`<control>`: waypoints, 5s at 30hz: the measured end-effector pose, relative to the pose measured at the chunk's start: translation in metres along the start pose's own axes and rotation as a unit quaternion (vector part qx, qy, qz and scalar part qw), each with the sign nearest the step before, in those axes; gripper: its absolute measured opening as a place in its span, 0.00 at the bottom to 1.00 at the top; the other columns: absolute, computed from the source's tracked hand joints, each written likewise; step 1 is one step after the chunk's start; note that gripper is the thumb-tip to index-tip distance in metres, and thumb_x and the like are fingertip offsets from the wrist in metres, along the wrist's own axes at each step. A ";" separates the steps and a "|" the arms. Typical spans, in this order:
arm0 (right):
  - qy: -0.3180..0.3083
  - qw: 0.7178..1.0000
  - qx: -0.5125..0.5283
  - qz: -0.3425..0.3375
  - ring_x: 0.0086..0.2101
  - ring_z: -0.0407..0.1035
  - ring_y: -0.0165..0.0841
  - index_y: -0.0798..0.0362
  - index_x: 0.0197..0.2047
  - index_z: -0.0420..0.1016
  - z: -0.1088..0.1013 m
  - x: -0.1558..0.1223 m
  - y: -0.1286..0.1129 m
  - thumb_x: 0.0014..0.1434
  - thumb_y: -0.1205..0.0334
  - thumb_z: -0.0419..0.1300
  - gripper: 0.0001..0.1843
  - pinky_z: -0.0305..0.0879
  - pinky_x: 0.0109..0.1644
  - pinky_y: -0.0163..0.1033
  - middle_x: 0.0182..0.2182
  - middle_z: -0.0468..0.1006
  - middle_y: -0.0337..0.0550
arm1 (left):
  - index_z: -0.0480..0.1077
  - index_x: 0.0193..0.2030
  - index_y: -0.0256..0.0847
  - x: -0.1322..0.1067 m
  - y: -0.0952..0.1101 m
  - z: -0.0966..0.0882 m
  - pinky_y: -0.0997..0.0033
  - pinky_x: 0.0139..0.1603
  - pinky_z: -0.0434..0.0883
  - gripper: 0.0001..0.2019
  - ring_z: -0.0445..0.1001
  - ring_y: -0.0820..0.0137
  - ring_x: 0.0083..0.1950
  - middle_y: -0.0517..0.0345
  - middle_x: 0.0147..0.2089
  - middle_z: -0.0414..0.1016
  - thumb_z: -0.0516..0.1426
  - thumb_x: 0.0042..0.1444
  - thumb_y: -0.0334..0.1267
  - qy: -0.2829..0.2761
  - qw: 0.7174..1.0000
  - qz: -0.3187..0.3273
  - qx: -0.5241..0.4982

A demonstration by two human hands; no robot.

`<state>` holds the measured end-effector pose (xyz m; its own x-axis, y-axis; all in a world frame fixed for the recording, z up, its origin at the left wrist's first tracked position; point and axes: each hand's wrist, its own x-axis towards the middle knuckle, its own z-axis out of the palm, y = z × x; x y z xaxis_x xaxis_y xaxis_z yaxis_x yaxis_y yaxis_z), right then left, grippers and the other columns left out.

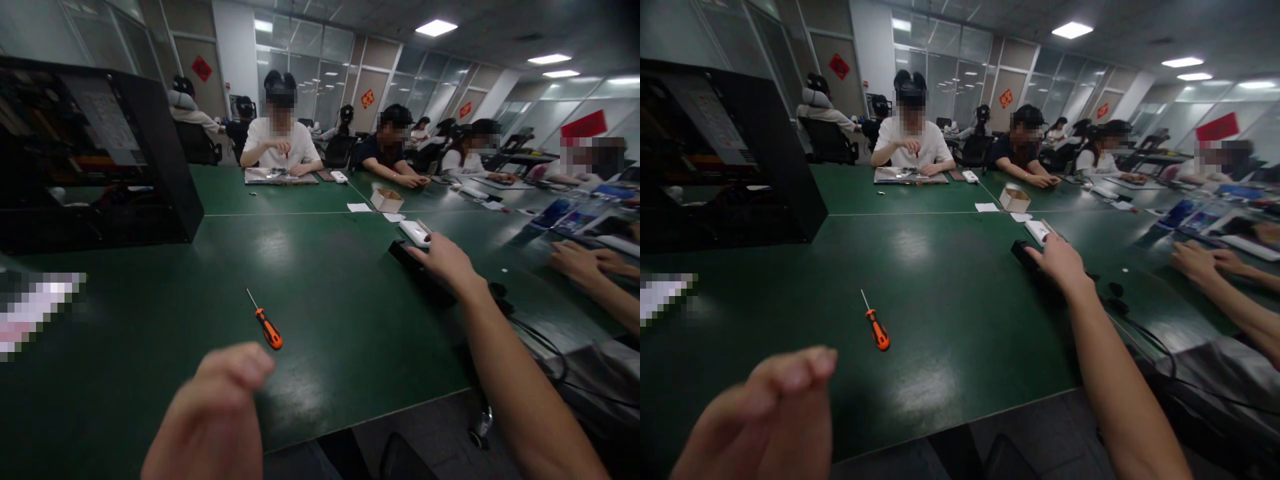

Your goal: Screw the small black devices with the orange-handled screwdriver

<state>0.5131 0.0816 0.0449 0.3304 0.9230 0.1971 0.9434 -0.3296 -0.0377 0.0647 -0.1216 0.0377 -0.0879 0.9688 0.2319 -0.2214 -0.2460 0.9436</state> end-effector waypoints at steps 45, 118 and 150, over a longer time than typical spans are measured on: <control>0.187 0.716 0.133 -0.660 0.60 0.64 0.42 0.46 0.59 0.70 0.021 -0.130 -0.245 0.68 0.63 0.56 0.17 0.60 0.65 0.55 0.56 0.75 0.48 | 0.71 0.60 0.44 0.183 -0.066 -0.056 0.55 0.65 0.68 0.29 0.74 0.54 0.61 0.49 0.60 0.76 0.66 0.49 0.35 -0.277 0.906 0.049 0.317; 0.172 0.663 0.565 -0.460 0.37 0.75 0.33 0.40 0.68 0.51 0.004 -0.114 -0.262 0.61 0.71 0.64 0.39 0.76 0.46 0.46 0.40 0.75 0.39 | 0.76 0.57 0.43 0.173 -0.058 -0.053 0.60 0.58 0.72 0.19 0.80 0.58 0.53 0.52 0.53 0.82 0.63 0.59 0.42 -0.253 0.899 0.049 0.355; 0.027 0.739 0.388 -0.549 0.30 0.70 0.29 0.48 0.46 0.61 -0.064 -0.096 -0.255 0.62 0.64 0.62 0.13 0.66 0.32 0.34 0.34 0.73 0.38 | 0.76 0.57 0.43 0.170 -0.055 -0.053 0.61 0.56 0.73 0.19 0.80 0.58 0.52 0.53 0.53 0.82 0.62 0.60 0.42 -0.275 0.880 0.060 0.382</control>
<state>0.2394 0.0644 0.0980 -0.6301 0.5327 0.5650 0.3815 0.8461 -0.3723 0.0102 0.0548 0.0127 0.4638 0.8575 0.2225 0.4932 -0.4586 0.7392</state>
